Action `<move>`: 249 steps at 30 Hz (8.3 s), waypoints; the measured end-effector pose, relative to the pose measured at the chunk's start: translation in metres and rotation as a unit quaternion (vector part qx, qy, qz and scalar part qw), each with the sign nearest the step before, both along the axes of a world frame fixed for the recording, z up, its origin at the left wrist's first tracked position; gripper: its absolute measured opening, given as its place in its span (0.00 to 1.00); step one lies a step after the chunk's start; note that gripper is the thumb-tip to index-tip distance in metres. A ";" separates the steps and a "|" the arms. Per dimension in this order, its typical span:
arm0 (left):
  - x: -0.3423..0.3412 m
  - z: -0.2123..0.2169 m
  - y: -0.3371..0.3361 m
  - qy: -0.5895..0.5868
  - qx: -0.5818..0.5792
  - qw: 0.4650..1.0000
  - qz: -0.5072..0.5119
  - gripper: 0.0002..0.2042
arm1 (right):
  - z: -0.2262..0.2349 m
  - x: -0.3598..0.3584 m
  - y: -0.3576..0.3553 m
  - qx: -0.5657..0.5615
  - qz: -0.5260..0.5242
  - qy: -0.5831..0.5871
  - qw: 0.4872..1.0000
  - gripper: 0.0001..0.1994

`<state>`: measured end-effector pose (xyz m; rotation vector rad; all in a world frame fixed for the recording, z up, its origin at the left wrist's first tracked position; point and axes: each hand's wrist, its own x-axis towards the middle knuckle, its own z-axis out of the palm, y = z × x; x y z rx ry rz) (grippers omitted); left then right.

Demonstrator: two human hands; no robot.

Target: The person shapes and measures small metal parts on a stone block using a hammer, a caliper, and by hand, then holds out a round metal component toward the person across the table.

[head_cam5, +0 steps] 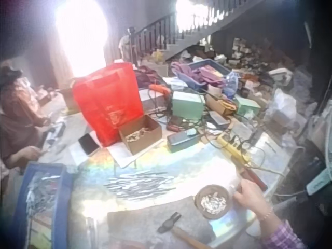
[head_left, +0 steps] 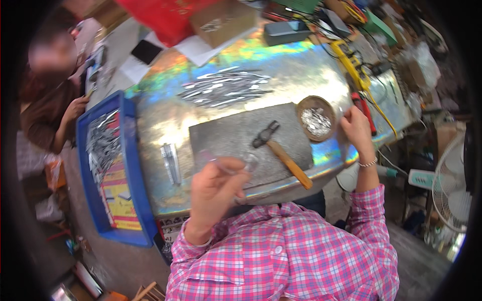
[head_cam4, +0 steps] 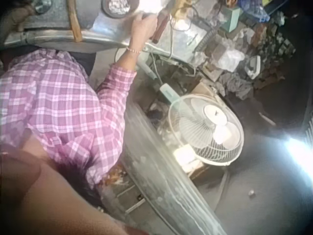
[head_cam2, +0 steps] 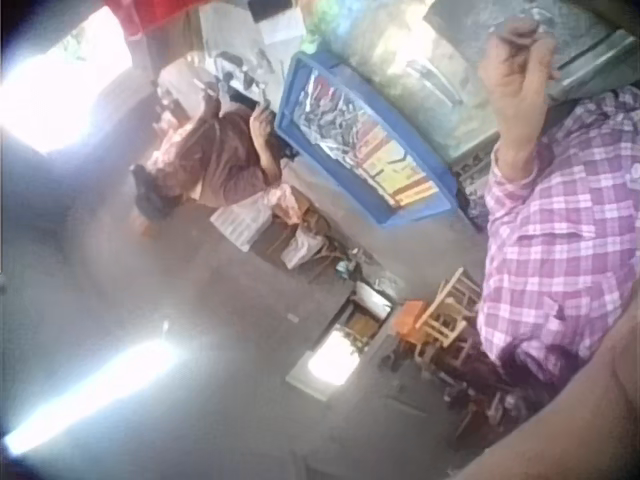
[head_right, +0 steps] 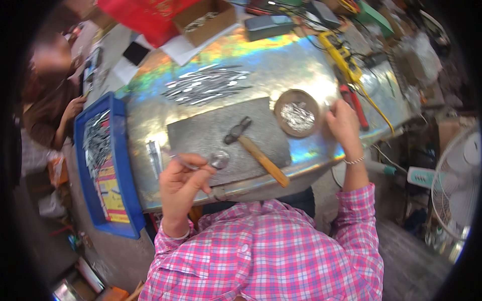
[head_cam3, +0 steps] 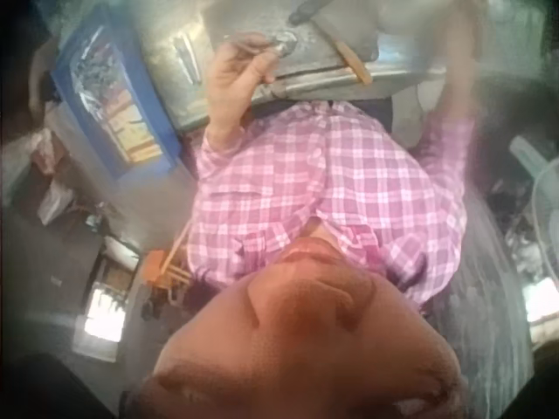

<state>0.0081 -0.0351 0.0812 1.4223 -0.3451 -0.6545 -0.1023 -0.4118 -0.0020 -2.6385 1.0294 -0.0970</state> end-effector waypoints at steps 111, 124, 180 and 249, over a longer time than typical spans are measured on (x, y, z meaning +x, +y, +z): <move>0.041 0.017 -0.039 0.048 0.100 0.956 -0.270 0.12 | 0.074 0.046 0.197 0.679 -0.004 -0.327 0.657 0.10; 0.046 0.018 -0.049 0.042 0.108 0.942 -0.314 0.13 | 0.069 0.039 0.199 0.680 -0.047 -0.356 0.639 0.09; 0.040 0.026 -0.065 -0.005 0.134 0.902 -0.411 0.15 | 0.064 0.007 0.216 0.644 -0.074 -0.441 0.621 0.09; 0.000 -0.048 0.012 -0.257 0.070 0.952 0.151 0.07 | -0.003 0.028 -0.029 0.195 0.064 -0.092 0.974 0.12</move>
